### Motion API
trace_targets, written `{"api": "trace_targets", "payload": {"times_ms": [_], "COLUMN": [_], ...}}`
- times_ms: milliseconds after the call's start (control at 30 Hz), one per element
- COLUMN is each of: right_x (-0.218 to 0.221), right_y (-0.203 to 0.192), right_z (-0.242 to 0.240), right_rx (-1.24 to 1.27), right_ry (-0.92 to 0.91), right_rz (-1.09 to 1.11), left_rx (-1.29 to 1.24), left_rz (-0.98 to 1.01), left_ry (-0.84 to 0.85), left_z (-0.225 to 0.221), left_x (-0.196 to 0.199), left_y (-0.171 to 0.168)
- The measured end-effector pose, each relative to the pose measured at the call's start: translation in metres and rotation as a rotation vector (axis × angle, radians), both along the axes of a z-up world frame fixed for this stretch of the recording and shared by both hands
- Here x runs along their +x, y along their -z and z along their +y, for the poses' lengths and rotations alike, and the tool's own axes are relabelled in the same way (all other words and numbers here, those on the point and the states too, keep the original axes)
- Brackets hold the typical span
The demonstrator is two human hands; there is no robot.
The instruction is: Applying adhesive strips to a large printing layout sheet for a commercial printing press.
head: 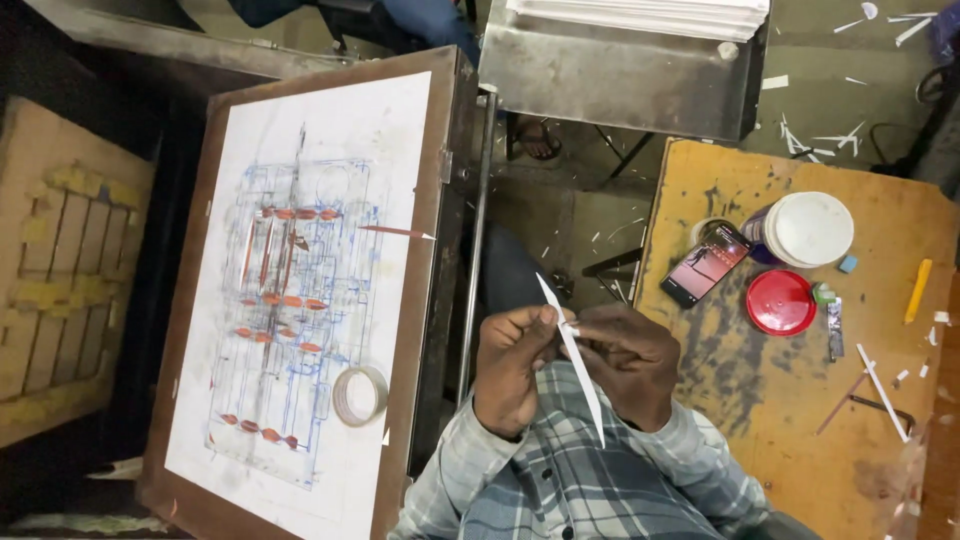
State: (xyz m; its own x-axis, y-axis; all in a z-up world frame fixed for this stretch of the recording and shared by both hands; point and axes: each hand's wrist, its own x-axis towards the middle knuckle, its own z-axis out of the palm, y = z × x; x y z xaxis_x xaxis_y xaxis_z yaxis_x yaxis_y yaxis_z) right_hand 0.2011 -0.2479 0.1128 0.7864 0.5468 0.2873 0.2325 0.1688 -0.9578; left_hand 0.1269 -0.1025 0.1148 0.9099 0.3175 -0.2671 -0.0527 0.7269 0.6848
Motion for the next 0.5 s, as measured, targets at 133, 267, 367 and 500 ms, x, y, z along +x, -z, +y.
{"api": "trace_targets", "payload": {"times_ms": [133,267,367,500], "right_x": [0.000,0.001,-0.002,-0.004], "right_y": [-0.001,0.001,-0.001,-0.021], "right_z": [-0.004,-0.005,-0.005,-0.002], "right_rx": [-0.099,-0.077,-0.096,0.136], "right_ry": [0.074,0.091,0.131,-0.032], "right_rz": [-0.094,-0.107,-0.280,-0.372], "left_rx": [0.011,0.017,0.010,0.002], "left_rz": [-0.016,-0.028,-0.040,-0.037], "left_ry": [0.028,0.036,0.014,-0.011], "left_z": [0.000,-0.001,-0.003,0.001], "left_x": [0.000,0.000,-0.001,-0.001], "left_y": [0.001,0.003,0.014,0.012]}}
